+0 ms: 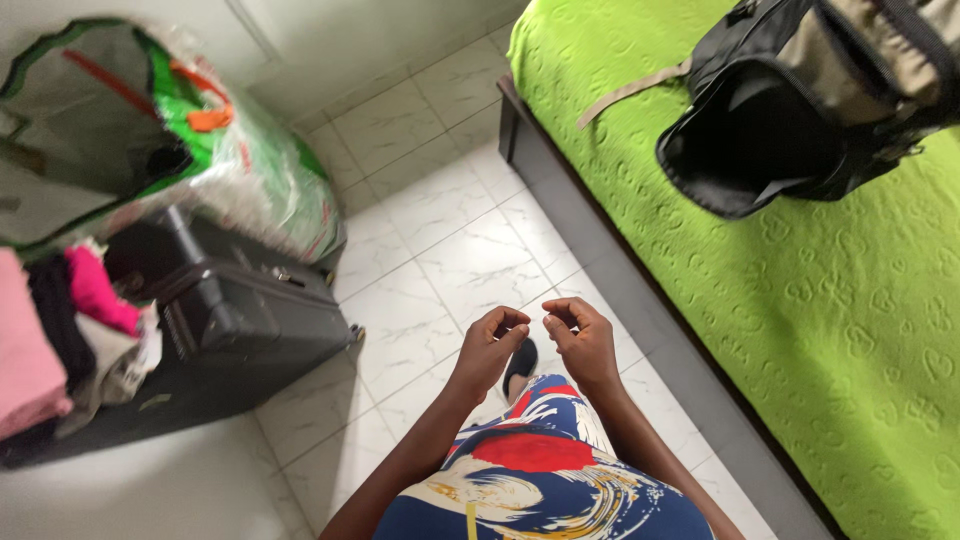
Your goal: The person unzips a backpack, removes a card and a pair of sandals, and then removes smaller items from a front pocket.
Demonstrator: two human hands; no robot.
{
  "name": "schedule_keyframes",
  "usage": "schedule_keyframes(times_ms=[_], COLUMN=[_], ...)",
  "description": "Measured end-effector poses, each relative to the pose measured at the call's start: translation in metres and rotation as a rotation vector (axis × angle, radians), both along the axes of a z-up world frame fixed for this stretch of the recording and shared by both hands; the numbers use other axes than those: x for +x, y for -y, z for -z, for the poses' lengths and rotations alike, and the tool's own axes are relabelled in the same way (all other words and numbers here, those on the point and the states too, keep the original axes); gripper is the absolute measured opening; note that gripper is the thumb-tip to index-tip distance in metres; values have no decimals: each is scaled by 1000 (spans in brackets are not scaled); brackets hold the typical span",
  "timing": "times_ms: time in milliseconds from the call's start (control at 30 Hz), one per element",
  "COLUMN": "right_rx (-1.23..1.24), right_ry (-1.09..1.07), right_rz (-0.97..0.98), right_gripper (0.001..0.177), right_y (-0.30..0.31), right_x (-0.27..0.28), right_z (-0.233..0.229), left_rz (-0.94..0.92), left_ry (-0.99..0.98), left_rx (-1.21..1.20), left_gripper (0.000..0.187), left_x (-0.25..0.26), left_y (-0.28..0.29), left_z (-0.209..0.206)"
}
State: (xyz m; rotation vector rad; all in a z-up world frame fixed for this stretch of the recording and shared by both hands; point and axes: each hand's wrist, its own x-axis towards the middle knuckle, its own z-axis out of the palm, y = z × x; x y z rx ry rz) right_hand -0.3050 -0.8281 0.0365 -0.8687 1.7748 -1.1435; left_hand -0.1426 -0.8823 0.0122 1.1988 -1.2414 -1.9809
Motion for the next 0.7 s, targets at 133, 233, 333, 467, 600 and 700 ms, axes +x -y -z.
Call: schedule_keyframes(times_ms=[133,233,333,467,600,700], right_rx=[-28,-49,-49,-44,-25,-15], right_ry=[-29,1,0,-12,-1,-1], right_rz=[26,62,112,173,237,296], right_gripper=[19,19,18,18,17,18], right_y=[36,55,69,77,85,92], right_x=[-43,-75,-101,-126,-146,-156], right_z=[-1,0,2,4,9,13], left_rz=[34,62,96,137,220,291], left_ry=[-8,-20,-31,-27,-30,-5], left_rx=[-24,-22,-37,-27,38,-6], left_gripper=[20,20,20,20,21,21], left_x=[-46,-78,-105,-133,-162,-179], left_y=[43,70,91,106,122,134], left_z=[-4,-6,-4,0,2,5])
